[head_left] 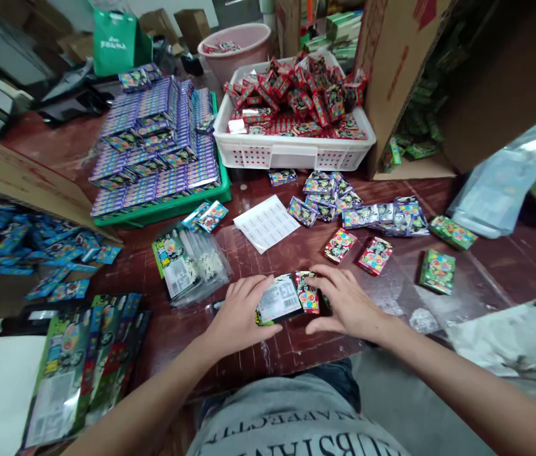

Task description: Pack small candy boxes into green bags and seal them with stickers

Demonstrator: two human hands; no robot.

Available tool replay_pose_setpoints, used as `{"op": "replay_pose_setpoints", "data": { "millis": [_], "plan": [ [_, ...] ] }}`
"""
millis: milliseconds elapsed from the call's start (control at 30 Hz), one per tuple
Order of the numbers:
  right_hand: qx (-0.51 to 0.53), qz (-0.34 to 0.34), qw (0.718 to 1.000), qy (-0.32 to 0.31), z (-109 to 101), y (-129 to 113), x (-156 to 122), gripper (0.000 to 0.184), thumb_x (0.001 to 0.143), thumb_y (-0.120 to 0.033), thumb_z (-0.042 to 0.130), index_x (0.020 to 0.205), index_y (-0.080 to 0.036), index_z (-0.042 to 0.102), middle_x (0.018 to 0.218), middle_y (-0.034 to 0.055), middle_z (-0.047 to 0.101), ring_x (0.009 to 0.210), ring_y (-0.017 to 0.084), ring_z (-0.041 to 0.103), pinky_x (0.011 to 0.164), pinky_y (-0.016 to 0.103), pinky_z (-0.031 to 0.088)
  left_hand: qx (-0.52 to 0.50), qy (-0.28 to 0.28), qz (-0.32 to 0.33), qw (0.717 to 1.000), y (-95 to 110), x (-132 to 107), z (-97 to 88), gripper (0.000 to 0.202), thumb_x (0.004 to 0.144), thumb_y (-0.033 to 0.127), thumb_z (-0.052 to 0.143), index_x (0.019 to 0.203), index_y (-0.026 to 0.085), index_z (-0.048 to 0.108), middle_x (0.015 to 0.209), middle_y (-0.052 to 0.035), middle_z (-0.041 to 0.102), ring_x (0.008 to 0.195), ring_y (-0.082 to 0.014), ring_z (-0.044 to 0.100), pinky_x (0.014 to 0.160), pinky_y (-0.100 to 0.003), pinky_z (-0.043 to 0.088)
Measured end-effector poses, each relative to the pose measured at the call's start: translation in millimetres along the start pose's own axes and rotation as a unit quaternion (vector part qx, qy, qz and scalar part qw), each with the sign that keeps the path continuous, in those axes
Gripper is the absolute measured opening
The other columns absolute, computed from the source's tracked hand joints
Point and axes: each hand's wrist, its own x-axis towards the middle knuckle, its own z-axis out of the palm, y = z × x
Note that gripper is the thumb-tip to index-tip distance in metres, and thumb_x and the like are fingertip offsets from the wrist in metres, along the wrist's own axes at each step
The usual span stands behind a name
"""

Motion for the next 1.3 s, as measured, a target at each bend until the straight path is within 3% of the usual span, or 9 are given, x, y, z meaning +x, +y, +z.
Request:
{"op": "replay_pose_setpoints", "data": {
  "millis": [167,300,400,533,667,833,1033,1200,1300],
  "plan": [
    [0.015,-0.032,0.995,-0.095,-8.7,0.8,6.3,0.052,0.095,-0.057,0.058,0.137,-0.026,0.053,0.150,0.0105,0.051,0.128,0.031,0.053,0.103,0.051,0.042,-0.001,-0.017,0.032,0.999,-2.5,4.2,0.9,0.092,0.070,0.039,0.083,0.149,0.023,0.039,0.143,-0.0113,0.051,0.127,-0.0319,0.047,0.106,-0.046,0.036],
    [0.027,-0.049,0.992,-0.111,-16.8,5.0,11.6,0.079,0.090,-0.065,0.060,0.153,-0.025,0.036,0.157,0.0105,0.045,0.144,0.031,0.039,0.117,0.054,0.030,-0.004,-0.029,0.047,0.998,-1.6,7.6,-1.0,0.094,0.070,0.042,0.083,0.150,0.022,0.038,0.144,-0.0116,0.051,0.127,-0.0321,0.047,0.106,-0.046,0.036],
    [0.025,-0.015,0.993,-0.113,-35.1,12.5,-2.8,0.108,0.079,-0.071,0.069,0.161,-0.023,0.018,0.167,0.0133,0.022,0.152,0.035,0.022,0.120,0.057,0.025,0.002,-0.034,0.039,0.999,-4.8,6.3,-3.3,0.094,0.071,0.043,0.082,0.151,0.022,0.037,0.145,-0.0118,0.051,0.127,-0.0325,0.047,0.107,-0.048,0.035],
    [0.046,-0.006,0.985,-0.165,-52.8,25.6,-22.9,0.092,0.083,-0.047,0.075,0.159,-0.029,0.027,0.166,0.0092,0.027,0.152,0.034,0.023,0.122,0.057,0.024,0.003,-0.034,0.045,0.998,-5.6,5.7,-2.0,0.092,0.072,0.041,0.082,0.151,0.022,0.037,0.145,-0.0121,0.051,0.127,-0.0328,0.047,0.108,-0.049,0.034],
    [0.082,-0.014,0.988,-0.132,-40.4,26.5,-9.9,0.082,0.082,-0.039,0.078,0.153,-0.026,0.038,0.152,0.0104,0.049,0.142,0.029,0.043,0.123,0.055,0.023,-0.005,-0.021,0.060,0.998,6.4,9.1,4.8,0.091,0.071,0.040,0.082,0.150,0.021,0.039,0.143,-0.0122,0.052,0.127,-0.0329,0.047,0.106,-0.048,0.036],
    [0.087,-0.029,0.990,-0.108,-27.9,14.4,14.7,0.081,0.084,-0.037,0.077,0.153,-0.024,0.036,0.154,0.0125,0.045,0.144,0.027,0.039,0.119,0.049,0.034,0.025,0.047,0.017,0.998,18.3,1.9,5.6,0.087,0.073,0.034,0.079,0.149,0.019,0.040,0.139,-0.0136,0.055,0.124,-0.0342,0.049,0.104,-0.049,0.038],
    [0.047,-0.093,0.982,-0.158,-47.0,16.4,39.5,0.083,0.083,-0.036,0.079,0.154,-0.027,0.037,0.156,0.0094,0.044,0.143,0.027,0.042,0.121,0.048,0.033,0.021,0.067,0.012,0.997,19.5,-5.1,1.3,0.086,0.074,0.035,0.080,0.149,0.021,0.039,0.141,-0.0118,0.054,0.125,-0.0330,0.048,0.105,-0.048,0.038],
    [0.025,-0.051,0.998,-0.028,-58.8,11.3,66.5,0.083,0.084,-0.045,0.077,0.155,-0.027,0.036,0.153,0.0135,0.044,0.141,0.031,0.042,0.116,0.052,0.040,0.027,0.165,-0.063,0.984,25.5,-7.1,-5.1,0.080,0.079,0.032,0.075,0.149,0.020,0.038,0.140,-0.0132,0.053,0.125,-0.0326,0.048,0.105,-0.048,0.037],
    [0.024,-0.073,0.996,-0.034,-53.6,4.2,73.1,0.081,0.086,-0.049,0.074,0.155,-0.028,0.037,0.153,0.0129,0.045,0.139,0.032,0.043,0.114,0.054,0.042,0.031,0.177,-0.065,0.982,26.2,-12.7,-5.5,0.078,0.080,0.032,0.074,0.148,0.021,0.039,0.139,-0.0130,0.054,0.124,-0.0330,0.049,0.105,-0.048,0.037]
  ]
}}
